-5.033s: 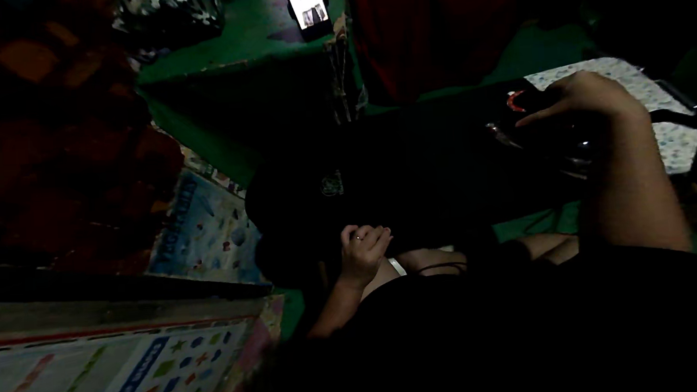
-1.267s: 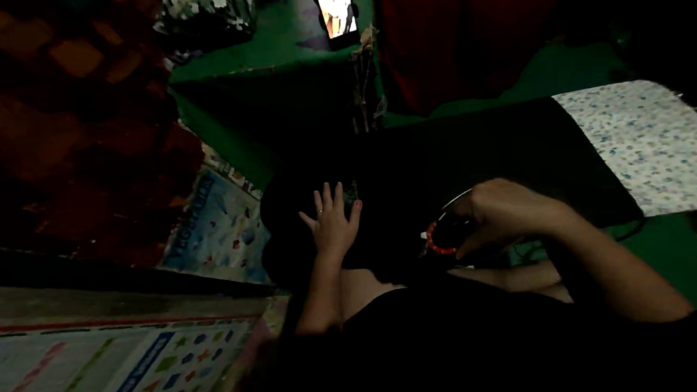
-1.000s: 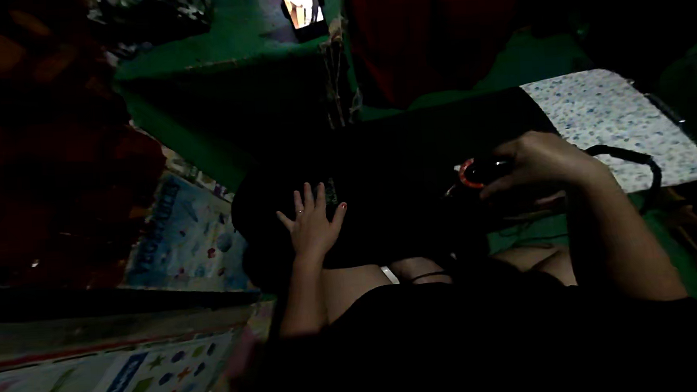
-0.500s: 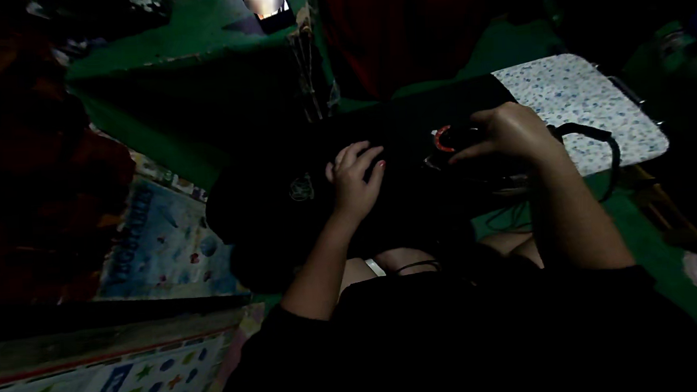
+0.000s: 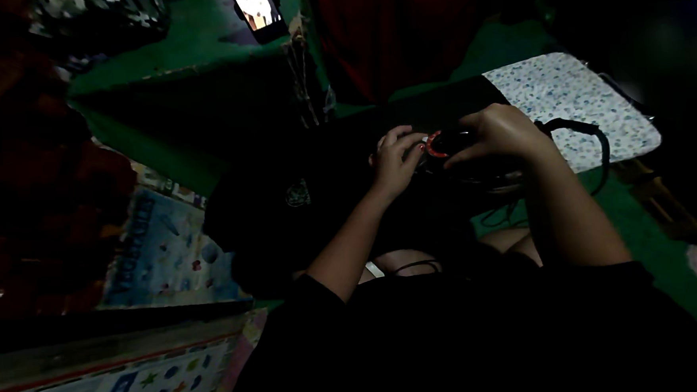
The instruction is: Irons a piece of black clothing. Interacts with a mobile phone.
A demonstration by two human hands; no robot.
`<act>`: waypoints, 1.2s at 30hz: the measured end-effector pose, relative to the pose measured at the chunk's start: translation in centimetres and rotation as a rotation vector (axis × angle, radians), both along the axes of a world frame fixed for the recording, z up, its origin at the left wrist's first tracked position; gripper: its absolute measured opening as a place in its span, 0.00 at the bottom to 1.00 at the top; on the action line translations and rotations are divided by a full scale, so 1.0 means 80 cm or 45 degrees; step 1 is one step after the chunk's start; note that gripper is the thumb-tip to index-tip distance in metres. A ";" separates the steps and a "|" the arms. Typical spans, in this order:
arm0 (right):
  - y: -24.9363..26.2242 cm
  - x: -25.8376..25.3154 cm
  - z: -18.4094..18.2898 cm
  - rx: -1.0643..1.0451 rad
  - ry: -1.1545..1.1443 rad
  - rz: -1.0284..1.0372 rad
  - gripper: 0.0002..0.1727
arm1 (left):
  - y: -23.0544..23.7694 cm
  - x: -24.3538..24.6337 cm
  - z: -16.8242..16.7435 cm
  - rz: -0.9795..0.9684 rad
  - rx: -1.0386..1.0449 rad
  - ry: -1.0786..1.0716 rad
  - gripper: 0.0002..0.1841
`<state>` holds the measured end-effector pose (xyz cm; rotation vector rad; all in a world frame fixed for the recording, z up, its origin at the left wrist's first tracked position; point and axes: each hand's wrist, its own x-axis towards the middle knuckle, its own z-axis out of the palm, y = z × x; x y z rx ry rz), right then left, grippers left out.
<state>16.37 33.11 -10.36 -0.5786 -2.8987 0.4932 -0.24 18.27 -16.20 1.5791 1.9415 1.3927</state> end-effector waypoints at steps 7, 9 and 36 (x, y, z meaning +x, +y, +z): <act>-0.001 -0.001 0.002 -0.009 -0.019 -0.006 0.30 | -0.007 0.004 -0.002 0.108 0.068 0.111 0.11; -0.001 -0.002 0.001 -0.011 -0.015 0.001 0.29 | -0.006 0.004 -0.003 0.125 0.089 0.146 0.11; 0.027 -0.010 0.004 -0.065 -0.075 -0.058 0.30 | -0.093 -0.017 -0.051 0.276 -0.425 0.561 0.25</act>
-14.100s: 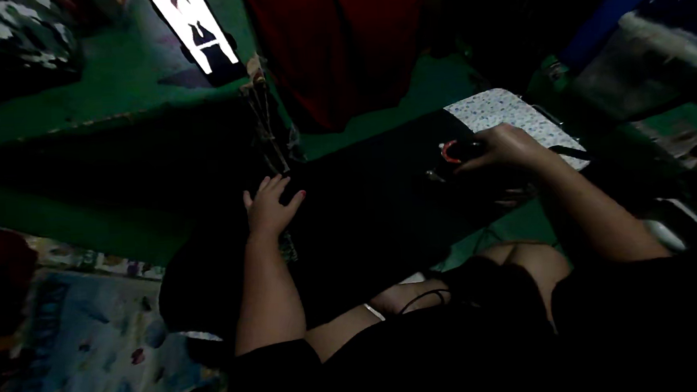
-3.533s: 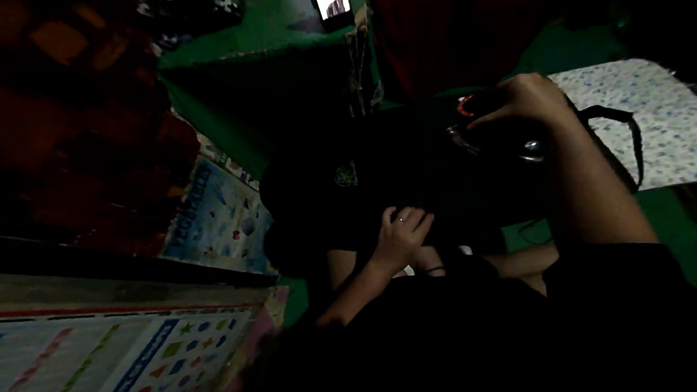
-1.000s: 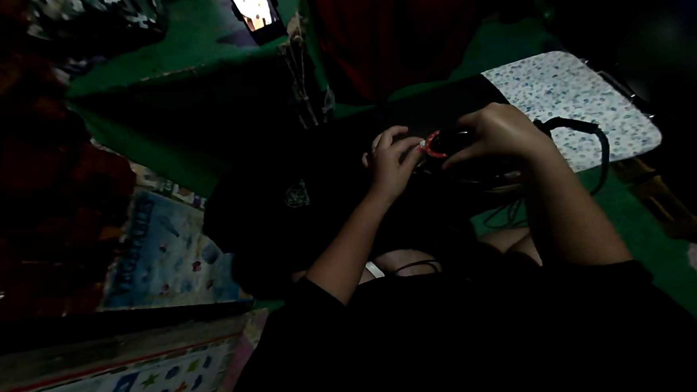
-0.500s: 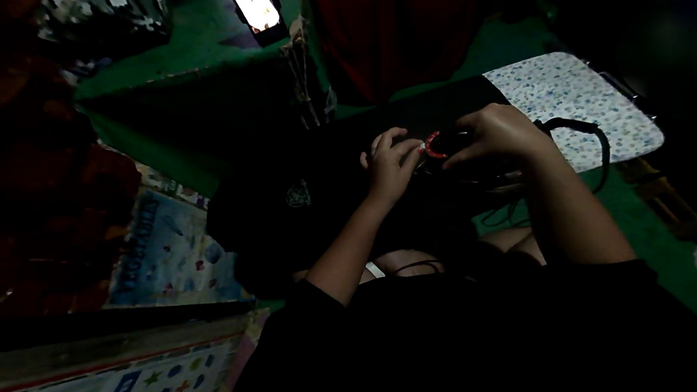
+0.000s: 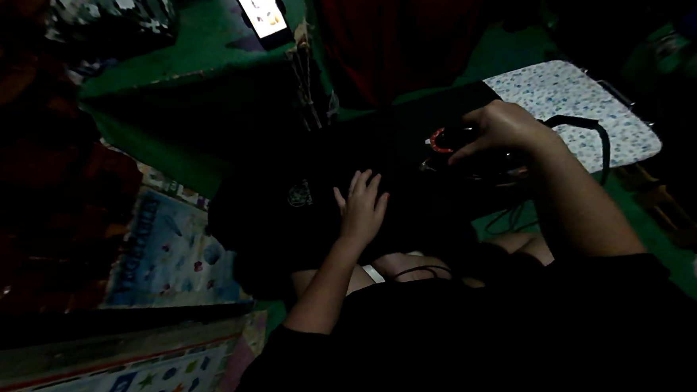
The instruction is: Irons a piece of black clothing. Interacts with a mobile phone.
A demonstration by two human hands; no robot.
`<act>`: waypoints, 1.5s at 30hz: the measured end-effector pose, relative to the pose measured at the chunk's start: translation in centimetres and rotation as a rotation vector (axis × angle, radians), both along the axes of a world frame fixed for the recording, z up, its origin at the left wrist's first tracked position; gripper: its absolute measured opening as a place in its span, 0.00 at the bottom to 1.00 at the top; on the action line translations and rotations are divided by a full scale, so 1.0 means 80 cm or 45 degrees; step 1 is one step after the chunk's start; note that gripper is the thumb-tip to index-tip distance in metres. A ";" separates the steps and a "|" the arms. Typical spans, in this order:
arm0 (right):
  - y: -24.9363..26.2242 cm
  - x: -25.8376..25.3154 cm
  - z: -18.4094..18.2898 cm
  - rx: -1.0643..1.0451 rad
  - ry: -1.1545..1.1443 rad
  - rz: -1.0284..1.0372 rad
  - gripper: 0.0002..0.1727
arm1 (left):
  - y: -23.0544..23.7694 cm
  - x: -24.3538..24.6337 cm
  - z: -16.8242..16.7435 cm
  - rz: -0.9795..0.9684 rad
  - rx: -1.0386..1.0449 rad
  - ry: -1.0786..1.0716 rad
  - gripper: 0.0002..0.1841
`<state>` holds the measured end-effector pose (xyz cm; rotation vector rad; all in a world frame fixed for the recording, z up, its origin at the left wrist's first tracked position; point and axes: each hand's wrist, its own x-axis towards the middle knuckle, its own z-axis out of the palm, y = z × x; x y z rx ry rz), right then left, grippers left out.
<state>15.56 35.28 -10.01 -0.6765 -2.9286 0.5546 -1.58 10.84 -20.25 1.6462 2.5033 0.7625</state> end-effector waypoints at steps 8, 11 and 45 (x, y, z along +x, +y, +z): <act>0.033 -0.014 0.008 -0.042 -0.023 -0.167 0.29 | -0.017 0.004 -0.012 -0.016 -0.331 0.079 0.45; 0.026 -0.002 0.008 -0.101 -0.073 -0.051 0.29 | -0.020 0.010 -0.013 -0.011 -0.389 0.083 0.47; 0.188 -0.107 0.015 0.016 -0.046 -0.750 0.39 | -0.005 0.008 -0.012 0.030 -0.344 0.214 0.47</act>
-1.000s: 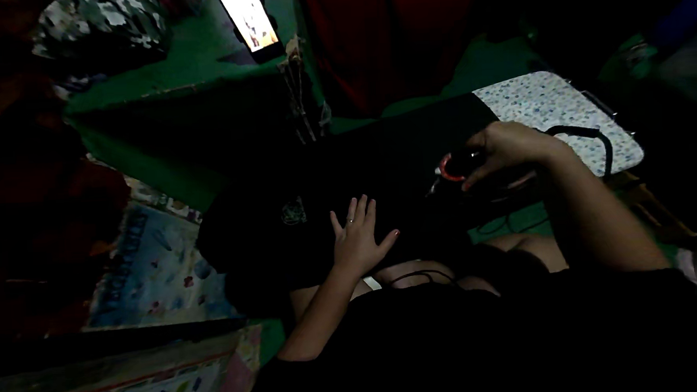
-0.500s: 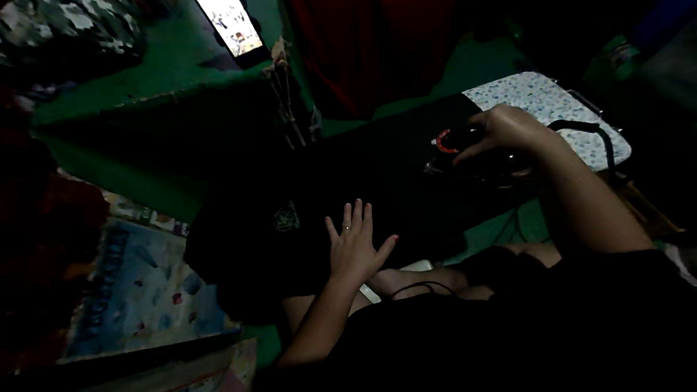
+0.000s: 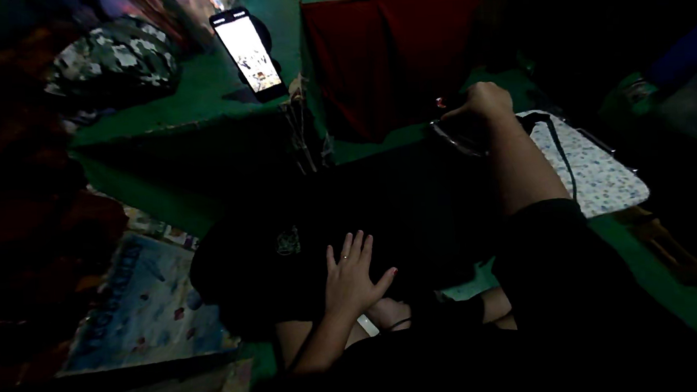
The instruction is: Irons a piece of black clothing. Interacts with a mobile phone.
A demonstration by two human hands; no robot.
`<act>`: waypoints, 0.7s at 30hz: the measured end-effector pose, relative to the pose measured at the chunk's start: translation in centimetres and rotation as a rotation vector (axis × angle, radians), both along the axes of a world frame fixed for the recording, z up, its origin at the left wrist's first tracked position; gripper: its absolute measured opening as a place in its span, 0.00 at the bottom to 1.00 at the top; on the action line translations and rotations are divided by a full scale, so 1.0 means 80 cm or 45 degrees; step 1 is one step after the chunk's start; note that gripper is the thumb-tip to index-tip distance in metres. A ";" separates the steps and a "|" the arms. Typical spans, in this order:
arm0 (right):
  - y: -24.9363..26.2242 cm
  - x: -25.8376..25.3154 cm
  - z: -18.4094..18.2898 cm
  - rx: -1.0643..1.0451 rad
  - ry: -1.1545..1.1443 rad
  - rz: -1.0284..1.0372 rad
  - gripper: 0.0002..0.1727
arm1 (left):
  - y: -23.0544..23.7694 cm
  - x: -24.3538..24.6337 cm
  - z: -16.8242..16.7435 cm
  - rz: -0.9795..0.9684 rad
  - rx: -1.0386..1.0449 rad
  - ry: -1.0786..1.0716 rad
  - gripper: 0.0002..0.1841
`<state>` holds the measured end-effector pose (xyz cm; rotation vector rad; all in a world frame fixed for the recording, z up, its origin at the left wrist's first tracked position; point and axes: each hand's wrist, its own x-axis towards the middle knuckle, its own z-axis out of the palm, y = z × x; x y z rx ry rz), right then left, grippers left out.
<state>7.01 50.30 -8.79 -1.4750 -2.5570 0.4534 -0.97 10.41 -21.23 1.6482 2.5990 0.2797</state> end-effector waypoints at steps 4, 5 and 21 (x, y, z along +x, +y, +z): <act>0.005 0.006 0.002 -0.089 -0.007 0.103 0.38 | -0.007 -0.002 -0.014 -0.032 0.229 0.037 0.42; 0.010 0.010 -0.001 -0.116 0.010 0.182 0.37 | -0.009 -0.002 -0.015 -0.034 0.248 0.029 0.42; -0.177 0.162 -0.021 -0.055 0.066 0.992 0.26 | -0.019 0.009 -0.017 0.047 0.274 -0.018 0.48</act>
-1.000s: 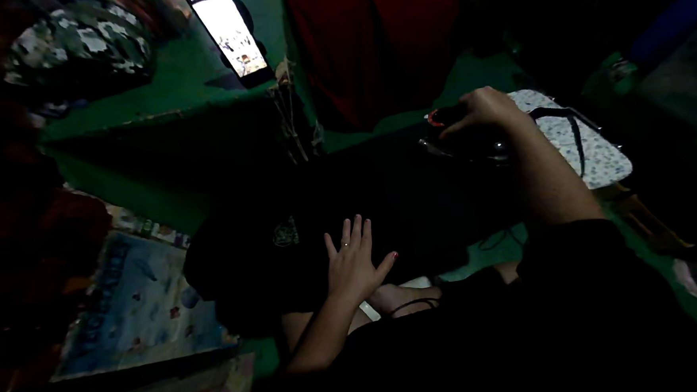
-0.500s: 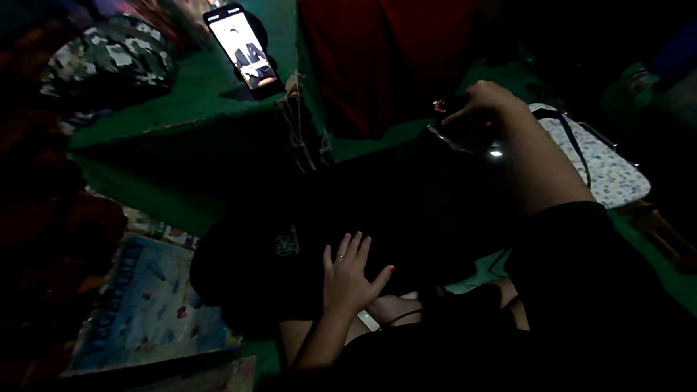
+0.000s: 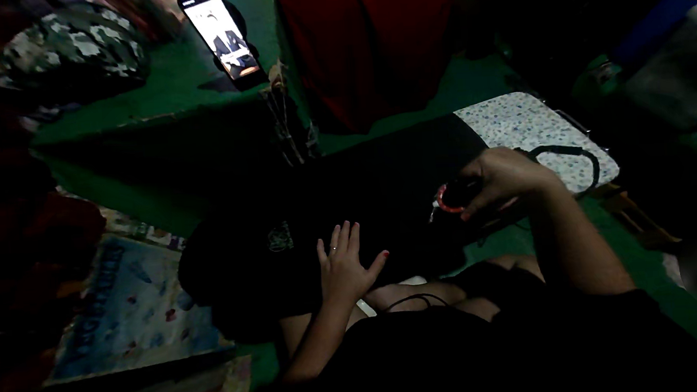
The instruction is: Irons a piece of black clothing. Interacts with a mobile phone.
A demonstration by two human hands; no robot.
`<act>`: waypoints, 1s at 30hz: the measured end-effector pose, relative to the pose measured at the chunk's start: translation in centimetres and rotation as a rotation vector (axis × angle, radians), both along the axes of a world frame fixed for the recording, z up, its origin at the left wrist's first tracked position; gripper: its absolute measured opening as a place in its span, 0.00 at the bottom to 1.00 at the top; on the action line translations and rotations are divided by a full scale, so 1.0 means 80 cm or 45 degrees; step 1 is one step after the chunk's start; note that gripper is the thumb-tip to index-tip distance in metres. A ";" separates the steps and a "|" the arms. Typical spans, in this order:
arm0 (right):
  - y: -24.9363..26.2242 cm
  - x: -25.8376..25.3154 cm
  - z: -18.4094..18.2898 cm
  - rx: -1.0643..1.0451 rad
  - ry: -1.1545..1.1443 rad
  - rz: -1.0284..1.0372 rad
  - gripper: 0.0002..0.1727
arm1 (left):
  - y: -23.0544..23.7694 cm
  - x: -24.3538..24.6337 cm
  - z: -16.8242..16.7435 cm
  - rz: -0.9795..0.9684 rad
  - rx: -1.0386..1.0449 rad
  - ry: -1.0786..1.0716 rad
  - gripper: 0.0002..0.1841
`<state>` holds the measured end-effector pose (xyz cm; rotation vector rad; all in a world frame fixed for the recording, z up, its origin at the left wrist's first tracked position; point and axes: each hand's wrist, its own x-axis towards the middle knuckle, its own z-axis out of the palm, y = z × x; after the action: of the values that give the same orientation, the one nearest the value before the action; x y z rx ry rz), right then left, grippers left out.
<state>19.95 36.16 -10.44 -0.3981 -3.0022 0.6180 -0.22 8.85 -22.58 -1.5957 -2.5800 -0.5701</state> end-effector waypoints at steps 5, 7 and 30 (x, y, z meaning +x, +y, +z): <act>-0.035 -0.012 -0.013 0.088 0.111 -0.020 0.26 | 0.010 0.003 0.019 0.071 -0.350 -0.047 0.54; -0.037 -0.028 -0.014 0.114 0.162 -0.091 0.28 | 0.013 0.002 0.022 0.072 -0.405 -0.050 0.56; 0.084 -0.267 0.018 0.090 0.025 -0.277 0.32 | 0.007 -0.004 -0.002 -0.147 -0.049 0.072 0.41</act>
<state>-1.45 42.91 -9.01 -0.6969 -2.8965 0.4924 -0.53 9.38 -22.73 -1.7558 -2.4859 -0.4789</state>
